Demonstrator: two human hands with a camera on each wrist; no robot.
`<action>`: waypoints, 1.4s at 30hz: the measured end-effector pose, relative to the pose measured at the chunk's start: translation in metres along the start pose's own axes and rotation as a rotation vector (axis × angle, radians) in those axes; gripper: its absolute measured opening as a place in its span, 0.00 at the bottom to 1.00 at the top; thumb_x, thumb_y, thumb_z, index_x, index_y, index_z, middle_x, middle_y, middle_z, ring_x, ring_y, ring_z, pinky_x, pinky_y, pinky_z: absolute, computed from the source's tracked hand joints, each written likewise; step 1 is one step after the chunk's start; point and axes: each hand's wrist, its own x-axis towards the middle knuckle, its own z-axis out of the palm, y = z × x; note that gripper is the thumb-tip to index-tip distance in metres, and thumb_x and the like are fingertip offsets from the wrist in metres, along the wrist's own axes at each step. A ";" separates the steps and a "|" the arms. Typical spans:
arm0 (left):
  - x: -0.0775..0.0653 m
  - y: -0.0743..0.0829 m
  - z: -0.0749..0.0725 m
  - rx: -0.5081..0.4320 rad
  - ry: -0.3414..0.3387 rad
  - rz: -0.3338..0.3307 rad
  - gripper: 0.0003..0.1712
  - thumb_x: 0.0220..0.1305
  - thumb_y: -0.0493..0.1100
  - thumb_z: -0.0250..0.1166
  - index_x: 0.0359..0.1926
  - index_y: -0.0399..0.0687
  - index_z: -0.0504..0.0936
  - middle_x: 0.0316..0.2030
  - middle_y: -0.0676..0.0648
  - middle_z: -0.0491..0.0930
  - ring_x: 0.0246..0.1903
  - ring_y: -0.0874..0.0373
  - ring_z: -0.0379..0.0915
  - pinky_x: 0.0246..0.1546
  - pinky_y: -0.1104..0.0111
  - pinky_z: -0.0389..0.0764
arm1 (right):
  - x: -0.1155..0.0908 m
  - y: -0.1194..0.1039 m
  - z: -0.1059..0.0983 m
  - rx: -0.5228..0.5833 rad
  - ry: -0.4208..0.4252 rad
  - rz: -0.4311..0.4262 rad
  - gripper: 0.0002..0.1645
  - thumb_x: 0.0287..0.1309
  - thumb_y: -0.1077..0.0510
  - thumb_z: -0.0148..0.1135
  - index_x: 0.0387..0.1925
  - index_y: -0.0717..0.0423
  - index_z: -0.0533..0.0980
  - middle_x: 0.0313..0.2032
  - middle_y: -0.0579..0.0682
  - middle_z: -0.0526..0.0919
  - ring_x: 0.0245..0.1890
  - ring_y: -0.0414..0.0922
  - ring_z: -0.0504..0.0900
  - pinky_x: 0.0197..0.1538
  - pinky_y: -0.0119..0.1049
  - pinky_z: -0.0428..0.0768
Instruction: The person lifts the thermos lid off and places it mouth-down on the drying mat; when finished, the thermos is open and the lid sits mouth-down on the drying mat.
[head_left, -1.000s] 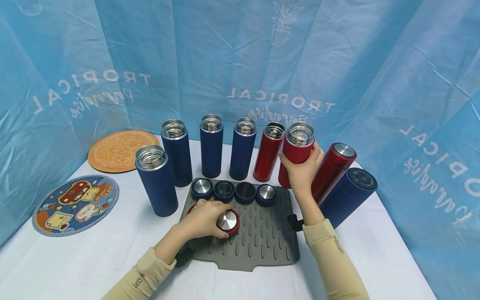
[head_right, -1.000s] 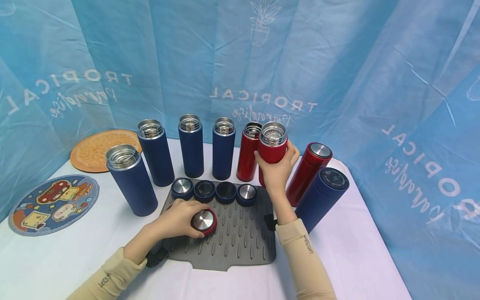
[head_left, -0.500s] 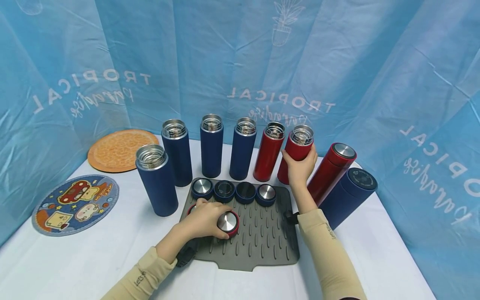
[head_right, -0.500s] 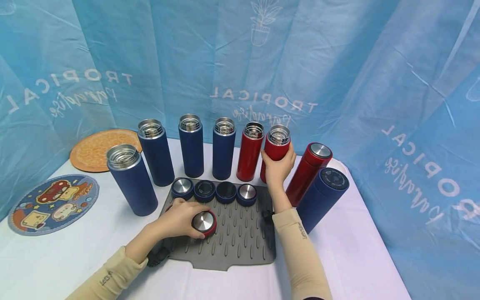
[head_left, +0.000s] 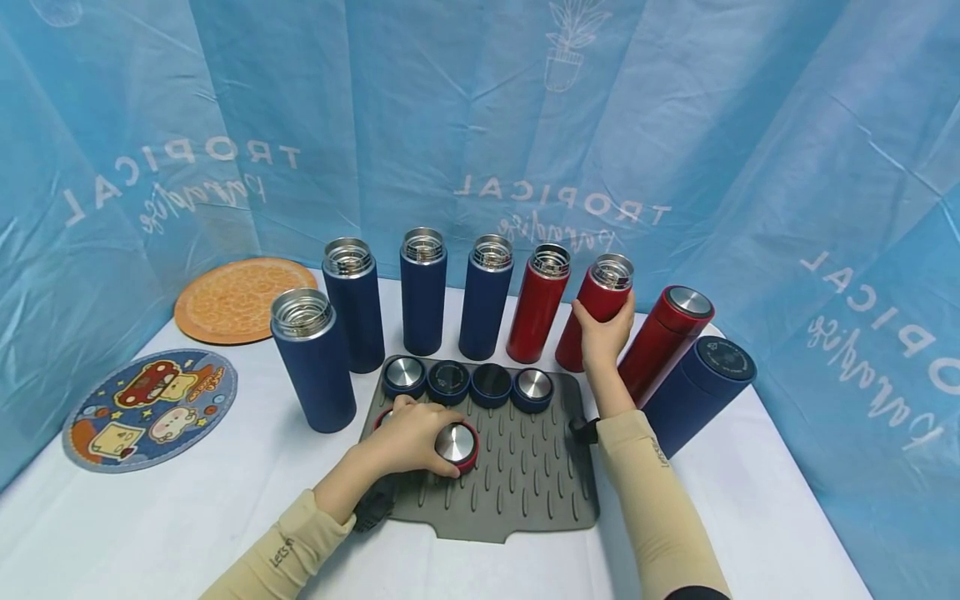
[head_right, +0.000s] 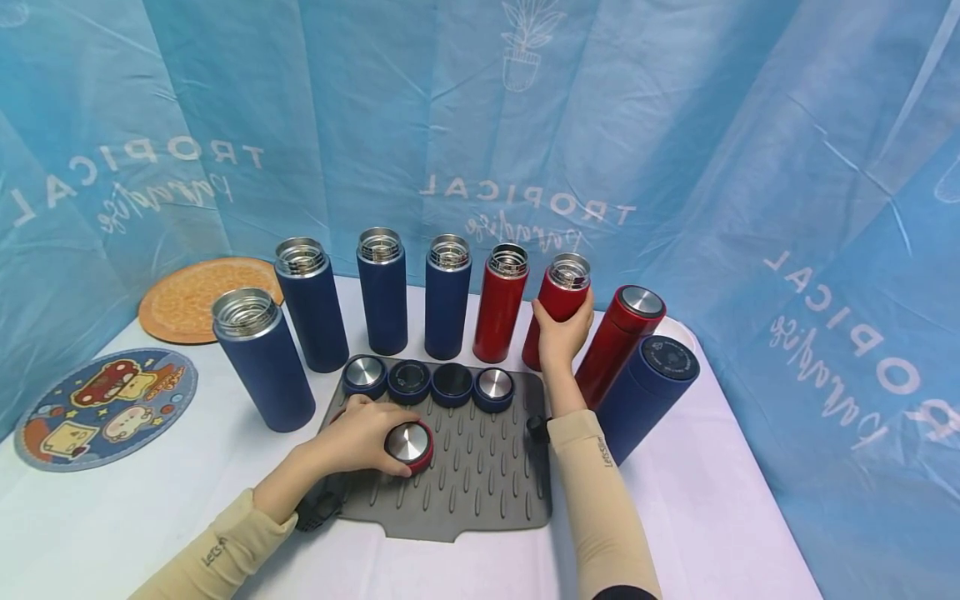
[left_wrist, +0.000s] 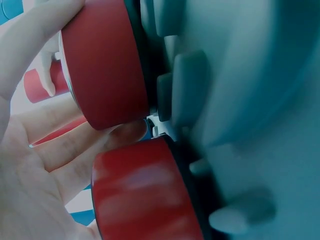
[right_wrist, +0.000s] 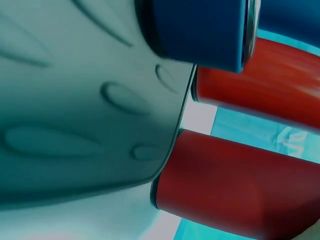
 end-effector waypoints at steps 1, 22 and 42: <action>0.000 0.000 0.000 -0.001 -0.002 -0.003 0.38 0.35 0.56 0.77 0.50 0.44 0.80 0.44 0.45 0.81 0.40 0.54 0.77 0.39 0.53 0.60 | 0.002 0.001 0.000 0.007 0.002 0.000 0.53 0.48 0.53 0.69 0.70 0.46 0.48 0.64 0.51 0.60 0.63 0.46 0.61 0.62 0.46 0.65; 0.000 -0.002 0.003 0.009 -0.011 -0.005 0.39 0.34 0.58 0.77 0.50 0.45 0.79 0.43 0.48 0.81 0.40 0.56 0.76 0.38 0.54 0.60 | -0.035 -0.022 -0.004 0.030 0.104 -0.252 0.50 0.51 0.55 0.67 0.70 0.45 0.49 0.66 0.49 0.56 0.66 0.42 0.54 0.65 0.44 0.58; 0.000 0.000 0.001 0.012 -0.018 -0.033 0.41 0.34 0.57 0.77 0.52 0.44 0.78 0.45 0.45 0.80 0.41 0.54 0.76 0.42 0.51 0.60 | -0.034 -0.007 -0.029 -0.053 0.450 -0.257 0.61 0.49 0.49 0.67 0.72 0.51 0.35 0.72 0.45 0.39 0.69 0.35 0.39 0.68 0.35 0.48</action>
